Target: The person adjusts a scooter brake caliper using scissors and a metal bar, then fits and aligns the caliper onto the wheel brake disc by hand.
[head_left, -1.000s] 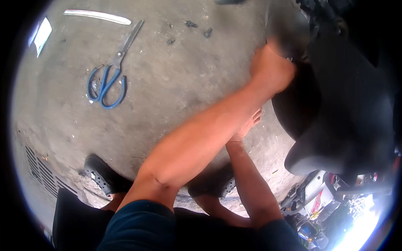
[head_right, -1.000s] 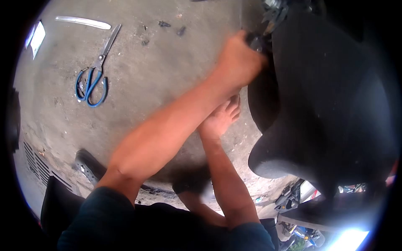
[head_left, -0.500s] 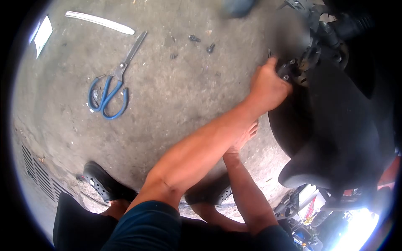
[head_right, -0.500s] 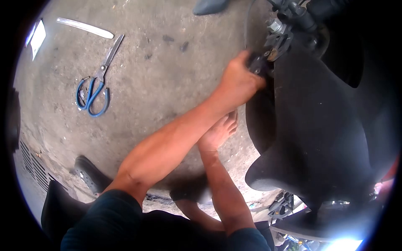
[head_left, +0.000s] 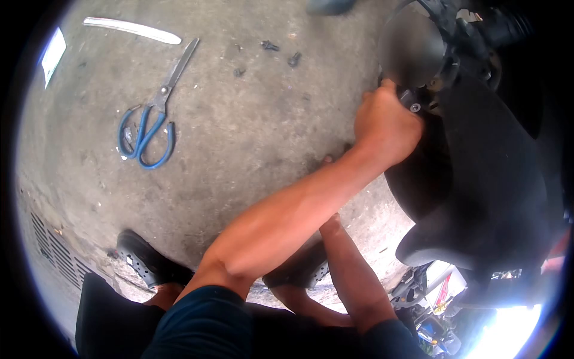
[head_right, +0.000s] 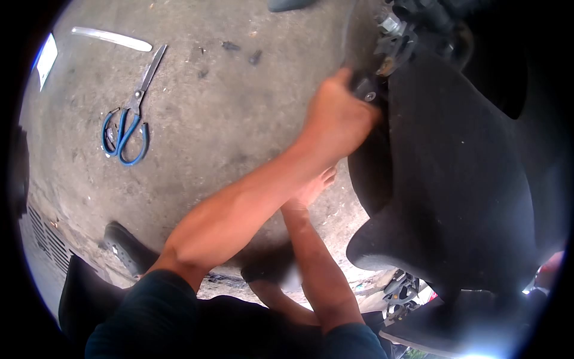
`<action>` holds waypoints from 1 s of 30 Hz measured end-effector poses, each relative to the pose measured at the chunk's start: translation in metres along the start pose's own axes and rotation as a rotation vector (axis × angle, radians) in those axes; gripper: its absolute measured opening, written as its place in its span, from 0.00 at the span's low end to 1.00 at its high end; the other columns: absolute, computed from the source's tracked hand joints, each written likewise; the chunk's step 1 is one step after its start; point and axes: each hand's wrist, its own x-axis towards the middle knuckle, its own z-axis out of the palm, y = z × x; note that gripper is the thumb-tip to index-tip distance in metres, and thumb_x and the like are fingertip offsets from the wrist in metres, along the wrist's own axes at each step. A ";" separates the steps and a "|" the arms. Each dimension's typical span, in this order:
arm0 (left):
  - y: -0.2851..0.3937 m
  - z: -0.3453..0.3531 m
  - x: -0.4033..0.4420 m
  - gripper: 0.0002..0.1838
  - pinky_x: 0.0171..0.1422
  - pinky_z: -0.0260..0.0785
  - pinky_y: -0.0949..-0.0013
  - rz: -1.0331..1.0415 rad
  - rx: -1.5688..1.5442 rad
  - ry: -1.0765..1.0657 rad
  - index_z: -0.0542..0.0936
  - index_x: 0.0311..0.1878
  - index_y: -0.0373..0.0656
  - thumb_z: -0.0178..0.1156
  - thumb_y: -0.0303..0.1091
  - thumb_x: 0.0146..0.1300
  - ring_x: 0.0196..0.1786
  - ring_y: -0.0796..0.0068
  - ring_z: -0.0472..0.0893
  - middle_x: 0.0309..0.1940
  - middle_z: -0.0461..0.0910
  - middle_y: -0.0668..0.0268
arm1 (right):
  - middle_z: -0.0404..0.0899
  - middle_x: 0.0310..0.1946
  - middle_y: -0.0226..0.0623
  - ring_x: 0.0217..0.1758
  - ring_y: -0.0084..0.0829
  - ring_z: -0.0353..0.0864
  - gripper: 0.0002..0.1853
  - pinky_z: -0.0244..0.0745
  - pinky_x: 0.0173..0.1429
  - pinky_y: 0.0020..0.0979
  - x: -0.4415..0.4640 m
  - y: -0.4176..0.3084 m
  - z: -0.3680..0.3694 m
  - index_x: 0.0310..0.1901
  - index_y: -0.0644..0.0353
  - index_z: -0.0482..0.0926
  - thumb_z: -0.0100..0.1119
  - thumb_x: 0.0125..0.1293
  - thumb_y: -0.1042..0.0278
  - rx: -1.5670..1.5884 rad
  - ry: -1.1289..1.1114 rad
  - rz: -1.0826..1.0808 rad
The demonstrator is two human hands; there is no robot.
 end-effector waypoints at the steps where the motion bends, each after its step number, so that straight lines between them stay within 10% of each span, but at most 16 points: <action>1: 0.006 -0.004 -0.001 0.30 0.61 0.72 0.54 0.001 -0.019 -0.025 0.73 0.60 0.29 0.63 0.28 0.52 0.57 0.39 0.78 0.51 0.77 0.37 | 0.63 0.65 0.53 0.68 0.53 0.61 0.38 0.60 0.70 0.49 0.005 -0.001 0.000 0.69 0.69 0.63 0.57 0.63 0.51 0.004 -0.002 0.000; 12: -0.001 0.006 -0.010 0.24 0.52 0.75 0.57 0.082 -0.143 0.097 0.77 0.53 0.29 0.63 0.25 0.49 0.47 0.45 0.85 0.39 0.85 0.44 | 0.59 0.70 0.54 0.69 0.56 0.59 0.40 0.57 0.71 0.52 -0.001 0.013 0.048 0.70 0.67 0.62 0.61 0.61 0.51 0.434 0.038 -0.015; 19: 0.006 -0.030 0.000 0.32 0.44 0.75 0.64 -0.116 -0.200 -0.211 0.76 0.59 0.27 0.66 0.26 0.46 0.39 0.65 0.84 0.37 0.85 0.55 | 0.62 0.69 0.47 0.70 0.54 0.59 0.34 0.53 0.70 0.56 0.007 -0.005 -0.030 0.68 0.58 0.64 0.61 0.62 0.56 0.451 0.315 -0.098; 24: -0.013 -0.083 -0.020 0.41 0.41 0.70 0.73 0.150 -0.014 -0.365 0.70 0.71 0.40 0.64 0.26 0.48 0.39 0.75 0.78 0.44 0.81 0.63 | 0.67 0.65 0.47 0.67 0.52 0.63 0.27 0.55 0.69 0.54 0.008 -0.008 -0.037 0.63 0.53 0.70 0.61 0.63 0.62 0.584 0.353 -0.048; 27: -0.035 -0.111 -0.021 0.44 0.54 0.72 0.71 0.292 0.041 -0.369 0.67 0.74 0.40 0.66 0.25 0.48 0.53 0.70 0.78 0.57 0.78 0.59 | 0.73 0.60 0.42 0.65 0.46 0.68 0.20 0.58 0.69 0.49 0.016 0.000 -0.031 0.58 0.57 0.75 0.60 0.67 0.61 0.933 0.287 0.090; 30: -0.015 -0.129 -0.042 0.44 0.66 0.70 0.67 0.254 0.072 -0.372 0.66 0.74 0.39 0.67 0.26 0.48 0.64 0.65 0.76 0.62 0.76 0.55 | 0.78 0.56 0.39 0.59 0.38 0.76 0.25 0.67 0.64 0.44 0.031 -0.018 -0.086 0.55 0.62 0.77 0.51 0.74 0.46 1.915 -0.120 0.309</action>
